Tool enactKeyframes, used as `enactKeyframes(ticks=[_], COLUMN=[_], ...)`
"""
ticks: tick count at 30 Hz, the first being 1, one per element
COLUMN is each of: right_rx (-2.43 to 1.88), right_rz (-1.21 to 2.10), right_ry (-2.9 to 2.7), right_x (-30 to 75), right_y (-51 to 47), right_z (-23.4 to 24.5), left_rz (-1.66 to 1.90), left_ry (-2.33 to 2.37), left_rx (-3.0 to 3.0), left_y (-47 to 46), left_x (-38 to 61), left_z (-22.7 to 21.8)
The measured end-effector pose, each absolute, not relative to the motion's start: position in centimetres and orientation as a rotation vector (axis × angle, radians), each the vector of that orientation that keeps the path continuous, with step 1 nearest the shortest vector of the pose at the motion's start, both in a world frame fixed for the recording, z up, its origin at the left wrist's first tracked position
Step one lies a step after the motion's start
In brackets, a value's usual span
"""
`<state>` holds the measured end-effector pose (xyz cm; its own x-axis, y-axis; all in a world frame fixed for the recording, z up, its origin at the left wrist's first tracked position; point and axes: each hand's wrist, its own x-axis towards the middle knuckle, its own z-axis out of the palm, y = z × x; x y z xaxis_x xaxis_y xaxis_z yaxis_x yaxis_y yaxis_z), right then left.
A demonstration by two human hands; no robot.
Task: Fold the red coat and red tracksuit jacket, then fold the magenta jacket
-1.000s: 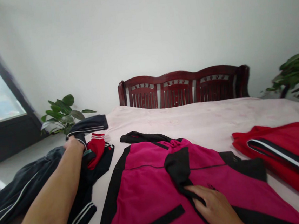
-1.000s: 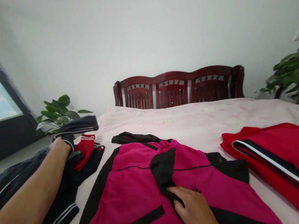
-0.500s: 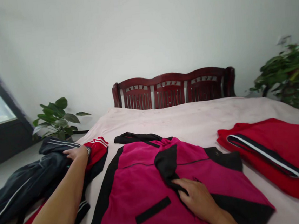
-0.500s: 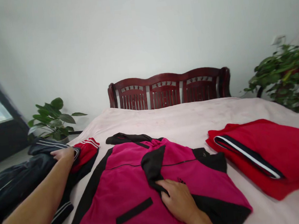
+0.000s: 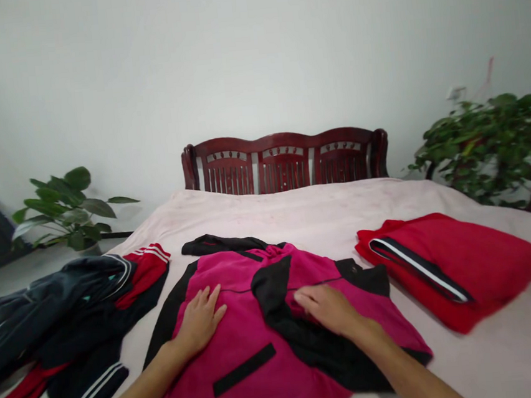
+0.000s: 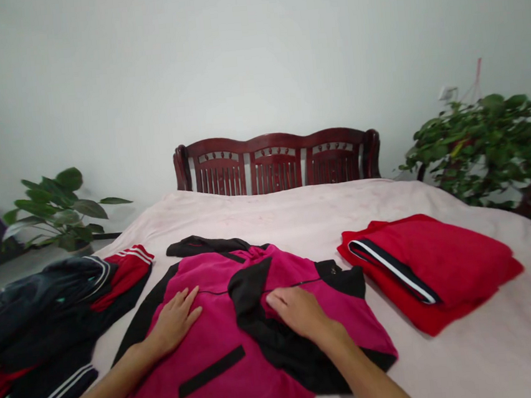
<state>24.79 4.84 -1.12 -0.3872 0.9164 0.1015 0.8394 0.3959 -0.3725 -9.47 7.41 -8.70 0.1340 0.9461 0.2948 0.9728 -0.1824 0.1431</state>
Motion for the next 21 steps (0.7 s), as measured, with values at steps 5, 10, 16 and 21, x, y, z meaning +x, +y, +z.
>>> enactKeyframes(ticks=[5,10,16,21], right_rx=[-1.940,-2.042,-2.149,-2.256], right_rz=[-0.186,-0.222,-0.210,-0.235], right_ry=[-2.189,-2.249,-2.274,-2.218], right_x=[29.5,31.1,33.8,34.8], right_y=[12.6,16.3,17.1,17.4], right_z=[-1.0,-2.8,-3.4,-3.9], left_rz=[-0.341,-0.313,-0.260,-0.241], left_ry=[-1.931,-1.936,-1.961,-1.990], left_rx=[-2.134,-2.144,-2.177,-2.151], left_y=[6.4,6.1,5.8,5.8], left_x=[-8.8,-8.5,-8.4,-8.2], left_z=[-9.2,-8.7,-8.4,-8.2])
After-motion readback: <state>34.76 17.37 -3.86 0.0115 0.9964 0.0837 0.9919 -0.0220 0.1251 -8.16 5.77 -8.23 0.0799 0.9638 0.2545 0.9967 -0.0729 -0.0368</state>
